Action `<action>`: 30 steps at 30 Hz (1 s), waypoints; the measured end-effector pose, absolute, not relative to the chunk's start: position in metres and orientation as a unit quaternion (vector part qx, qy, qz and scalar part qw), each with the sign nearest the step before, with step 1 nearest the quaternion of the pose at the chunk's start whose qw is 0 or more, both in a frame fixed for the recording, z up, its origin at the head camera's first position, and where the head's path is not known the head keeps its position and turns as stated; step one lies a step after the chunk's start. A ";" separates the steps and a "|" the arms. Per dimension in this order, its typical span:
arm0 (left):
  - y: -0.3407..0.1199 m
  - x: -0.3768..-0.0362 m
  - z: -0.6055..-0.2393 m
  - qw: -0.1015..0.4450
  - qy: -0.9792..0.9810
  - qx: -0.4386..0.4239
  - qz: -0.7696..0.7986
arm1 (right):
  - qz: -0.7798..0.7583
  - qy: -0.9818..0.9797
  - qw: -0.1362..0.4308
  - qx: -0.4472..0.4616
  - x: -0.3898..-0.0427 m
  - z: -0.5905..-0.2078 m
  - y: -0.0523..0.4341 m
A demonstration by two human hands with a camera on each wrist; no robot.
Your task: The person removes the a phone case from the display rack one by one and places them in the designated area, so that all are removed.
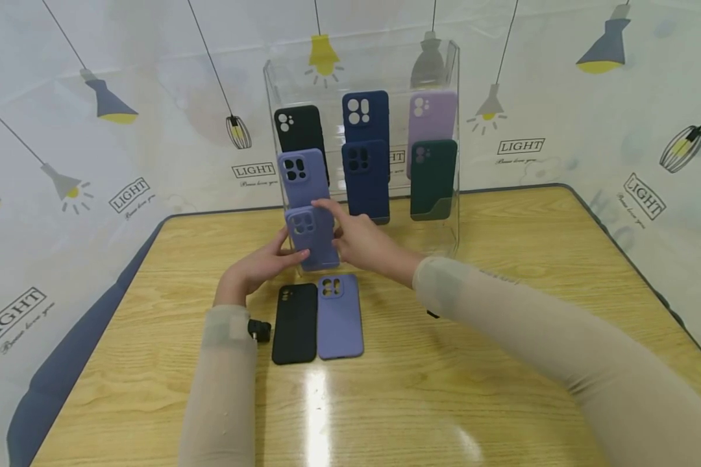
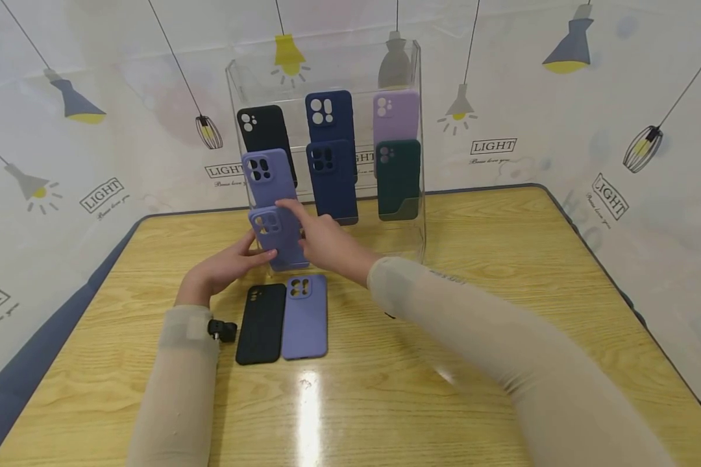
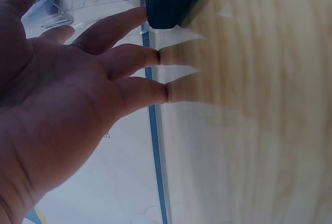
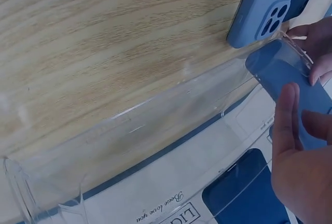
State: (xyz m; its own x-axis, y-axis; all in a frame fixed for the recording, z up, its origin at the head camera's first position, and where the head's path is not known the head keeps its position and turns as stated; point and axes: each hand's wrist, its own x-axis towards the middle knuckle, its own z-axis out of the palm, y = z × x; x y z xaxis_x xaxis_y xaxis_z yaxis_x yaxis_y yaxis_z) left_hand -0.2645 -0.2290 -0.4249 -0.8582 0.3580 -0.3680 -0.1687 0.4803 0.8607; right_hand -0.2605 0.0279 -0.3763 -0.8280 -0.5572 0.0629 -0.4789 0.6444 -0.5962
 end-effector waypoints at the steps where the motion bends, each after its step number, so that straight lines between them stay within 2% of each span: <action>1: -0.229 -0.265 -0.425 0.260 0.820 0.059 0.507 | -0.313 0.903 0.062 -0.286 -0.261 -0.377 0.027; 13: -0.231 -0.265 -0.424 0.262 0.823 0.054 0.501 | -0.314 0.903 0.019 -0.293 -0.267 -0.383 0.024; 23: -0.228 -0.265 -0.423 0.256 0.822 0.064 0.505 | -0.304 0.911 0.020 -0.277 -0.272 -0.389 0.023; 30: -0.229 -0.264 -0.423 0.260 0.821 0.062 0.505 | -0.297 0.911 -0.013 -0.284 -0.268 -0.398 0.024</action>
State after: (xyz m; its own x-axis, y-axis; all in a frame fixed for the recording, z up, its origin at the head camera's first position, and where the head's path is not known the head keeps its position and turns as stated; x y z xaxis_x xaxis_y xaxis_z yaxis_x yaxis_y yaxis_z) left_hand -0.2644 -0.2285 -0.4225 -0.8575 0.3641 -0.3635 -0.1604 0.4821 0.8613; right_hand -0.2684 0.0239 -0.3979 -0.8379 -0.5107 0.1927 -0.5261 0.6614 -0.5346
